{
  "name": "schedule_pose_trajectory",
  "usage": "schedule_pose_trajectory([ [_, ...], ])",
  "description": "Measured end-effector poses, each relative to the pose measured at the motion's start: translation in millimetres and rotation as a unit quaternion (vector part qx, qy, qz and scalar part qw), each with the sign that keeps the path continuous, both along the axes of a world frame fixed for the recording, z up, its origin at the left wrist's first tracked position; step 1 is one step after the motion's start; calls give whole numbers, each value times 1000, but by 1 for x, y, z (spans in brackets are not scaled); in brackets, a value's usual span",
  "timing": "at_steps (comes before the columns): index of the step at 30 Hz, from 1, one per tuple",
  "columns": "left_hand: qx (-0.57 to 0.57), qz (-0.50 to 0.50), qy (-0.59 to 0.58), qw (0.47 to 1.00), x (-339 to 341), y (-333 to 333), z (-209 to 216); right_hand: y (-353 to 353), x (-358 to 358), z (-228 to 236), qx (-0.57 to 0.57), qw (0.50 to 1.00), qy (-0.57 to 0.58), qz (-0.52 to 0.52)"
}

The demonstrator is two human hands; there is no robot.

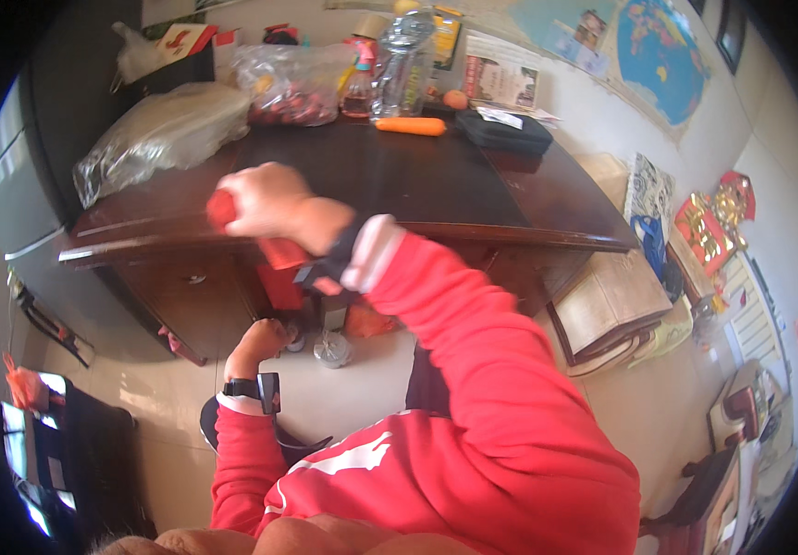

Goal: The person sits on the floor and wipes the interior and exterior surfaces of a wooden cabinet using a red cloth. They clean the inside of an open drawer, the cabinet sides, and the top surface, moving items slightly to reach different areas.

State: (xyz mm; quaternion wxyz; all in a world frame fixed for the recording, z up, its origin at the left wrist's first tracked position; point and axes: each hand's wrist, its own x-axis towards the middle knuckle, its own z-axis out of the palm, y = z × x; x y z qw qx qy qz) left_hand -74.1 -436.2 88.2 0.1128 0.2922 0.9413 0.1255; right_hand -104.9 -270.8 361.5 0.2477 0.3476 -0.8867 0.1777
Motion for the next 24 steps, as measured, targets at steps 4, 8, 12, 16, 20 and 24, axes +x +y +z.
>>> schedule_pose_trajectory([
  [4,-82,-91,54,991,-15,9,-15,-54,-9,0,35,998,23,-37],
  [8,2,-1,-85,996,-17,19,-30,-34,13,-11,22,998,30,-49],
  [12,10,-8,-85,996,-17,22,-35,35,40,-9,11,1000,17,-24],
  [16,71,78,-113,988,-17,9,-49,163,72,-4,-49,998,9,-49],
  [20,67,75,-152,983,-20,-9,-84,338,89,0,-116,944,-114,-288],
  [24,-21,18,-39,999,-17,-24,-113,519,98,2,-71,862,-101,-492],
])
